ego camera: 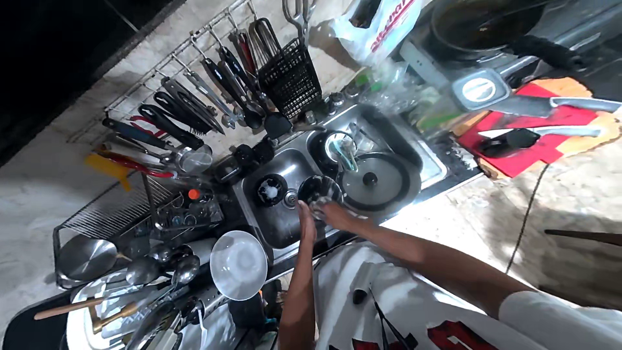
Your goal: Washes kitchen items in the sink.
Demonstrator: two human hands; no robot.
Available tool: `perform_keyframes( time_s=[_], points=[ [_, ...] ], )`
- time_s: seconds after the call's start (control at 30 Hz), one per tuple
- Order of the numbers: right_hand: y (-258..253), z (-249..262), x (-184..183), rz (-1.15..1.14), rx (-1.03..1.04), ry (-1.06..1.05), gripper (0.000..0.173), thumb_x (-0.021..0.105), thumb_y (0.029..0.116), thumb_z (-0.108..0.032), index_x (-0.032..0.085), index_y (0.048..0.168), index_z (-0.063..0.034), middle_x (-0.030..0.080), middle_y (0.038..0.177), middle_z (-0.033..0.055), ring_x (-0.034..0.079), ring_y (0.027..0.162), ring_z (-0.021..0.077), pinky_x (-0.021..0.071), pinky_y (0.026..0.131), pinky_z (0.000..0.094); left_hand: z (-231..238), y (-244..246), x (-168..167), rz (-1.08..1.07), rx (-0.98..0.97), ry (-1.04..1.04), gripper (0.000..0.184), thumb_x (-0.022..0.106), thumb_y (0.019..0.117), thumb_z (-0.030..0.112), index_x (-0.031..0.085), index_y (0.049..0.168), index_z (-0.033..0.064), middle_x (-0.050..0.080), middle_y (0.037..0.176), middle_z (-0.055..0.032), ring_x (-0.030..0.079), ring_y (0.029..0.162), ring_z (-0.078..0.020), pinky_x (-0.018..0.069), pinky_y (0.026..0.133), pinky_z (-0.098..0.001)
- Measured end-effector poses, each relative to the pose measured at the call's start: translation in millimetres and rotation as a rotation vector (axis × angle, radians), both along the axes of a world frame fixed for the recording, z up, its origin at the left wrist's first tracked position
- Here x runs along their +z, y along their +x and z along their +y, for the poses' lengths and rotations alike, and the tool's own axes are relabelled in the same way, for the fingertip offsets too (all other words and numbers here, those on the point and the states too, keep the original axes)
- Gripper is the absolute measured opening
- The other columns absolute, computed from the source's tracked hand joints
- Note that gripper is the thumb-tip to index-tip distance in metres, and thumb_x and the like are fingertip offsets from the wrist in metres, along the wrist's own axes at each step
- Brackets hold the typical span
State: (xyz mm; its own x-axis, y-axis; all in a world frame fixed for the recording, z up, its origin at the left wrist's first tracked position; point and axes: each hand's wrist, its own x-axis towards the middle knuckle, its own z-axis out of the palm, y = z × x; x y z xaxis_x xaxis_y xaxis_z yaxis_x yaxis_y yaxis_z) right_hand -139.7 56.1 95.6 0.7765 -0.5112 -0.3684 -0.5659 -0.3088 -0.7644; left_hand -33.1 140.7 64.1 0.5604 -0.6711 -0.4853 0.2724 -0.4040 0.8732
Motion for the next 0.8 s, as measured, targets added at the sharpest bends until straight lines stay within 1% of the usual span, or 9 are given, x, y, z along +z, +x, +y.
perform_keyframes(
  time_s=[0.1,0.17,0.27,0.33,0.43,0.53,0.63,0.73,0.8],
  points=[
    [20,1,7,-0.173,-0.312,0.126,0.042,0.059,0.1033,-0.029,0.061,0.133,0.0004,0.061,0.133,0.0251,0.059,0.127,0.0363,0.0459,0.113,0.0504,3,-13,1,0.029,-0.066,-0.013,0.075,0.014,0.1072,0.061,0.021,0.162,0.0106,0.039,0.159,-0.0170,0.047,0.139,-0.0256,0.0474,0.109,-0.0487],
    [27,0,5,-0.168,-0.398,0.112,0.036,0.057,0.1034,-0.025,0.066,0.128,-0.0002,0.066,0.128,0.0228,0.062,0.124,0.0346,0.0478,0.111,0.0497,3,-12,10,-0.021,-0.100,0.006,0.074,0.013,0.1076,0.060,0.023,0.162,0.0105,0.038,0.160,-0.0167,0.047,0.140,-0.0256,0.0477,0.110,-0.0488],
    [14,2,3,-0.055,-0.091,0.088,0.034,0.056,0.1034,-0.024,0.069,0.124,-0.0014,0.067,0.127,0.0218,0.062,0.124,0.0360,0.0456,0.111,0.0536,7,14,11,-0.145,-0.082,0.047,0.070,0.016,0.1107,0.050,0.024,0.160,0.0016,0.036,0.160,-0.0222,0.042,0.143,-0.0262,0.0390,0.117,-0.0460],
    [-2,-6,11,0.140,0.108,-0.098,0.031,0.054,0.1017,-0.011,0.064,0.126,0.0054,0.061,0.132,0.0303,0.058,0.126,0.0480,0.0453,0.107,0.0639,11,25,17,-0.191,-0.121,0.134,0.067,0.020,0.1119,0.047,0.024,0.161,0.0021,0.030,0.164,-0.0213,0.036,0.150,-0.0272,0.0324,0.122,-0.0485],
    [2,-21,-1,0.217,0.098,-0.348,0.037,0.046,0.1002,0.007,0.056,0.136,0.0070,0.052,0.143,0.0328,0.053,0.130,0.0516,0.0459,0.107,0.0639,16,13,21,-0.086,-0.152,0.215,0.070,0.018,0.1093,0.057,0.024,0.163,0.0124,0.033,0.164,-0.0164,0.044,0.144,-0.0292,0.0453,0.109,-0.0563],
    [21,-16,-12,0.018,0.069,-0.201,0.043,0.049,0.1035,-0.010,0.051,0.144,0.0039,0.049,0.148,0.0303,0.054,0.133,0.0467,0.0440,0.112,0.0591,12,8,23,0.046,-0.117,0.207,0.074,0.015,0.1063,0.064,0.024,0.163,0.0177,0.040,0.159,-0.0172,0.053,0.135,-0.0325,0.0530,0.099,-0.0582],
    [24,1,-12,-0.126,0.175,0.086,0.046,0.053,0.1055,-0.035,0.059,0.136,-0.0016,0.058,0.139,0.0255,0.056,0.130,0.0401,0.0430,0.112,0.0586,16,34,19,-0.025,-0.066,0.162,0.072,0.018,0.1085,0.059,0.032,0.159,0.0093,0.045,0.154,-0.0196,0.052,0.135,-0.0298,0.0484,0.106,-0.0542],
    [14,-2,0,0.032,0.394,-0.025,0.077,0.044,0.1015,-0.065,0.049,0.149,-0.0052,0.046,0.154,0.0256,0.045,0.142,0.0445,0.0352,0.115,0.0663,26,52,16,-0.031,-0.023,0.179,0.077,0.015,0.1069,0.062,0.028,0.161,0.0099,0.036,0.162,-0.0175,0.042,0.145,-0.0290,0.0420,0.112,-0.0557],
    [15,-8,1,0.148,0.441,-0.079,0.097,0.052,0.0918,-0.075,0.038,0.157,-0.0046,0.030,0.163,0.0294,0.032,0.148,0.0505,0.0292,0.117,0.0700,28,49,14,-0.026,-0.040,0.193,0.078,0.014,0.1067,0.063,0.030,0.160,0.0078,0.036,0.162,-0.0187,0.042,0.145,-0.0298,0.0414,0.113,-0.0573]
  ],
)
